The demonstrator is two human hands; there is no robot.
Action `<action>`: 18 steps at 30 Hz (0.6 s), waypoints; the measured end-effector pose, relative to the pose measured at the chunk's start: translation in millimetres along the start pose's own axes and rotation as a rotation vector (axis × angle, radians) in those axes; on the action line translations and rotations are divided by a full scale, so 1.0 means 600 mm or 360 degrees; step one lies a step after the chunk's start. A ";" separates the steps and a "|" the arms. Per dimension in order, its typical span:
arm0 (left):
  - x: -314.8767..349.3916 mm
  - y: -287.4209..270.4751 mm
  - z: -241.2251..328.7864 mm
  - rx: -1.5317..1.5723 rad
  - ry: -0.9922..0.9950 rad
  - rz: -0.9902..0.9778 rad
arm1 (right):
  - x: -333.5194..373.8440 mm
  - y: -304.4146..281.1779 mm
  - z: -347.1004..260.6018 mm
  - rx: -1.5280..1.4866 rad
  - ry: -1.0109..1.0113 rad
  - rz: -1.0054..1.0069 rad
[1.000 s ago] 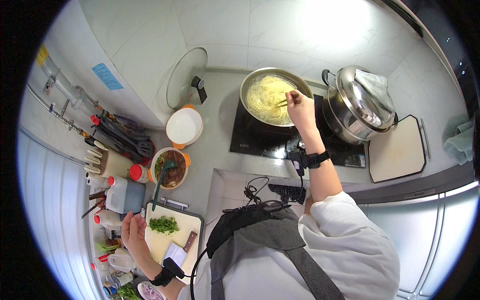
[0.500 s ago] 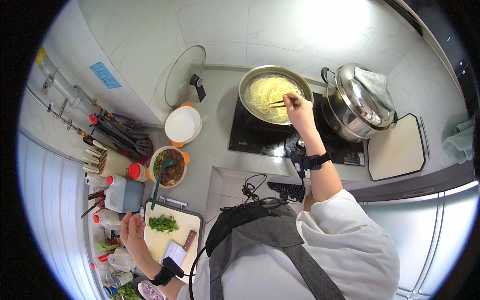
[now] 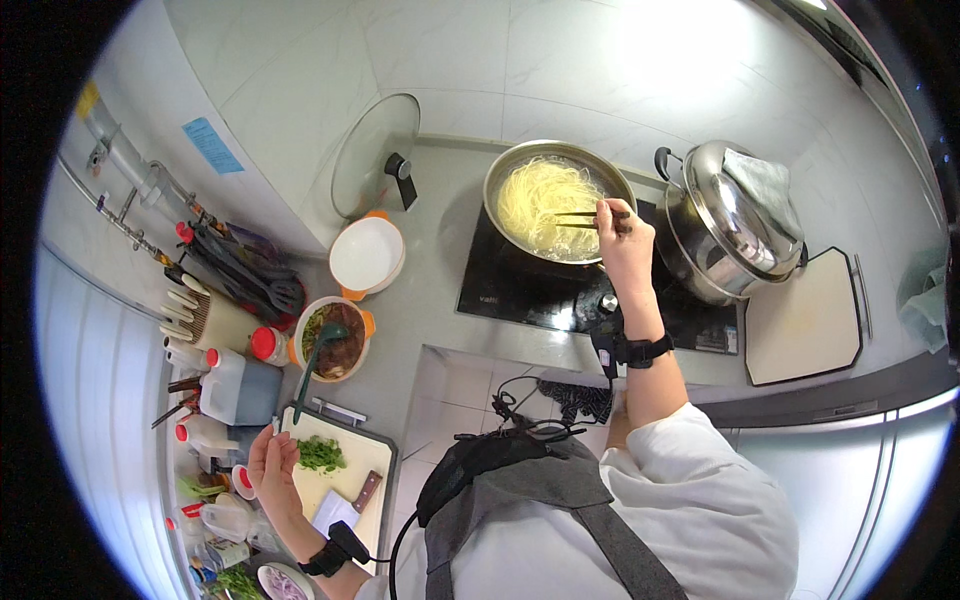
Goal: The person adds cooked meat to a bowl, then opens a pot of boiling water and adds dry noodles. They stir the noodles with chopsticks and cover the pot to continue cooking.
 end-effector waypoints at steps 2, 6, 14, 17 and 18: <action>0.012 0.013 -0.006 -0.0019 -0.0014 0.0006 | -0.005 -0.003 -0.006 -0.0040 -0.0100 0.0014; 0.036 0.044 -0.016 -0.0008 -0.0016 -0.0009 | -0.013 0.004 -0.001 -0.0342 -0.0110 -0.0135; 0.076 0.088 -0.046 -0.0041 -0.0047 -0.0038 | -0.003 0.035 0.021 -0.0331 -0.0053 -0.0630; 0.069 0.088 -0.044 -0.0075 -0.0038 -0.0035 | -0.008 0.001 0.021 -0.0027 -0.0085 -0.0434; 0.065 0.088 -0.042 -0.0086 -0.0038 -0.0031 | -0.010 -0.011 0.017 0.0058 -0.0145 -0.0361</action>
Point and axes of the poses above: each hand's wrist, its own x-axis away from the middle knuckle, its own y-axis out of the palm, z = x × y, the point moved 3 cm from there along -x, towards the middle knuckle, and after that the axes turned 3 degrees about -y, right-handed, at the moved point
